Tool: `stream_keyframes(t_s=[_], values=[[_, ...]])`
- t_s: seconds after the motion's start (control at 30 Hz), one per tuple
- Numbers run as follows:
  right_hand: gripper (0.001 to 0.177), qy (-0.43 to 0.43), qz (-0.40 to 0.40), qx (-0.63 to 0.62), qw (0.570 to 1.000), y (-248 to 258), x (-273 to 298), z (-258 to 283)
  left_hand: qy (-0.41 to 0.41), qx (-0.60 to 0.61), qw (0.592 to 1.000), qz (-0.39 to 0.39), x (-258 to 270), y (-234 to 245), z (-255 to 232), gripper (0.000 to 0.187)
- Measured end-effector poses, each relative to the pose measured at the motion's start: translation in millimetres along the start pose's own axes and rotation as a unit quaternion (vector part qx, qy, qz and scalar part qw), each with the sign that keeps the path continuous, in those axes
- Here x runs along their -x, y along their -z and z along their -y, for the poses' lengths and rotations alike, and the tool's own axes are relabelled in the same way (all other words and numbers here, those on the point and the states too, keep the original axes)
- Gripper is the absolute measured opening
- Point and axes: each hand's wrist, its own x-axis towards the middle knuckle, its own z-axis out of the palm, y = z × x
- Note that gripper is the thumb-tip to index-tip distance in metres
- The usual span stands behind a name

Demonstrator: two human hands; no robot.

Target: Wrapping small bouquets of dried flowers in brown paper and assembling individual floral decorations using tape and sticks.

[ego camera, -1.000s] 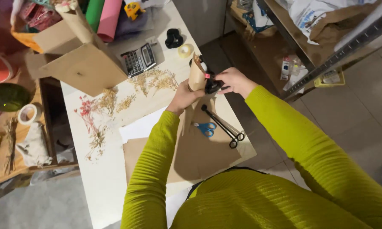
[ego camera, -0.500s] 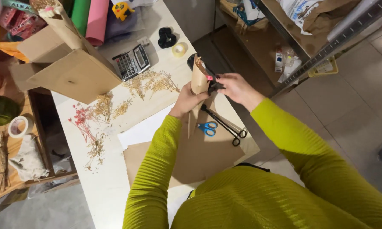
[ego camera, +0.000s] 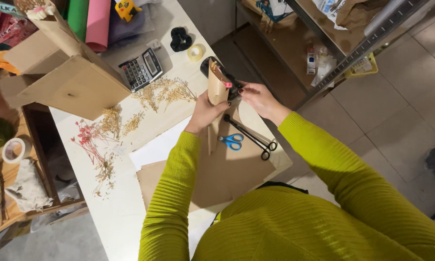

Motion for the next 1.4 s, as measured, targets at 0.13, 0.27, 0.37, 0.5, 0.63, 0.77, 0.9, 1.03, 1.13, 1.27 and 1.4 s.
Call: stream_keyframes(t_s=[0.13,0.27,0.37,0.5,0.63,0.77,0.9,1.03,1.13,1.27,1.4], values=[[0.023,-0.011,0.006,0.029,1.0,-0.4,2.0,9.4,-0.1,0.034,0.994,-0.003,5.5,-2.3,-3.7,0.051],[0.023,-0.007,0.011,0.087,0.996,-1.7,1.6,7.2,-0.09,0.027,0.993,0.072,7.3,-14.4,-13.9,0.054],[0.023,0.003,0.014,0.12,0.993,-6.5,6.1,17.7,-0.07,-0.03,0.995,0.069,3.5,-17.9,-15.8,0.054],[0.021,0.007,0.02,0.155,0.988,-4.0,1.5,17.1,-0.063,-0.072,0.994,0.044,11.8,-21.2,-29.2,0.057],[0.017,0.006,-0.006,0.195,0.981,3.5,-7.3,9.2,-0.037,-0.073,0.996,0.028,12.0,-20.4,-32.1,0.058],[0.013,0.015,-0.061,0.272,0.96,-0.8,-9.2,10.4,-0.063,-0.146,0.987,0.03,8.2,-20.3,-33.4,0.065],[0.01,0.059,-0.095,0.364,0.925,-4.1,-14.0,10.4,-0.08,-0.228,0.97,0.021,5.5,-18.4,-34.9,0.064],[0.012,0.062,-0.095,0.418,0.902,-11.1,-5.3,20.4,-0.064,-0.291,0.955,0.016,4.0,-22.7,-42.6,0.06],[0.011,0.103,-0.08,0.463,0.877,-13.1,-3.0,28.7,-0.063,-0.319,0.945,0.022,1.9,-23.4,-38.1,0.056],[0.012,0.098,-0.01,0.373,0.923,20.0,-13.4,22.1,-0.079,-0.296,0.952,0.021,2.8,-21.1,-38.8,0.058],[0.018,0.008,0.022,0.226,0.974,36.1,-11.9,46.9,-0.094,-0.039,0.992,0.076,-6.5,-2.9,-17.9,0.055]])
